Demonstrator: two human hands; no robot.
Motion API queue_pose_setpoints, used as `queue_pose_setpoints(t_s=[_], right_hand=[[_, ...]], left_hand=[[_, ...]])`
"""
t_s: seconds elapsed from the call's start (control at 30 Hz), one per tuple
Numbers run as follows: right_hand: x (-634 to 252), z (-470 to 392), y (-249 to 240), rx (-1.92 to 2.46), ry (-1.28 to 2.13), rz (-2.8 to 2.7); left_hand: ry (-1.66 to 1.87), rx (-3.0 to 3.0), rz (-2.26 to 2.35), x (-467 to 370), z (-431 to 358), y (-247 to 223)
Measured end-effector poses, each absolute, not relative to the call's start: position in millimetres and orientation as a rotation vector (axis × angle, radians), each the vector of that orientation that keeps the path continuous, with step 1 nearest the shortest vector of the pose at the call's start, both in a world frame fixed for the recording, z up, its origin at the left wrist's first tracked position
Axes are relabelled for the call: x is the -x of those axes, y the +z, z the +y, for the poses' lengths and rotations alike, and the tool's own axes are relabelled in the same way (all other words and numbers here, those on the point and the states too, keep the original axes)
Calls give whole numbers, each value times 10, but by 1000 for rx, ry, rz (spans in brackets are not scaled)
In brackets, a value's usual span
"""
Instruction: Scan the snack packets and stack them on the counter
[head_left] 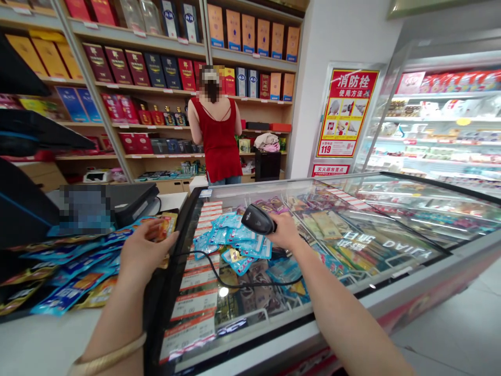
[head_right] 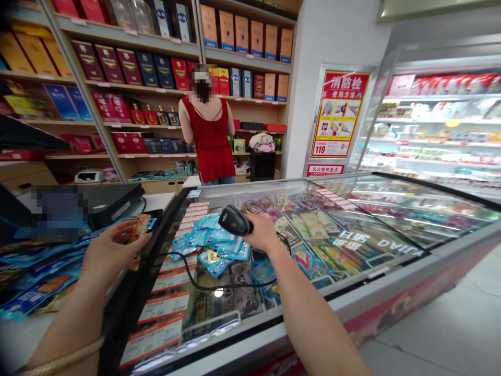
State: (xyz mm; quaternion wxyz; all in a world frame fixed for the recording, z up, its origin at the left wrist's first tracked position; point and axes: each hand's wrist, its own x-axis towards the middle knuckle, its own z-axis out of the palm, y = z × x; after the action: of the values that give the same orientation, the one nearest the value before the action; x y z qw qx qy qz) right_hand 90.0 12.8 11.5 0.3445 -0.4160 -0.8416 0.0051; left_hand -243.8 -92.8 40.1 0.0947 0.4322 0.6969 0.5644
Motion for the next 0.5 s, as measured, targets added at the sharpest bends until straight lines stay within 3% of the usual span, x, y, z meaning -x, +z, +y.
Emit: queue_pose_setpoints(t_s=[0.07,0.2,0.5], right_hand=[[-884,116,120,1014,46,-2210],[-824,46,155,863,116,-2254],[-748,-122,271,764,271,-2324]], left_hand=[[1814,-1039,1710,2203,-931,484],[1674,-603,1162,1915,-920,578],[1540,-363,971,1702,-847,520]])
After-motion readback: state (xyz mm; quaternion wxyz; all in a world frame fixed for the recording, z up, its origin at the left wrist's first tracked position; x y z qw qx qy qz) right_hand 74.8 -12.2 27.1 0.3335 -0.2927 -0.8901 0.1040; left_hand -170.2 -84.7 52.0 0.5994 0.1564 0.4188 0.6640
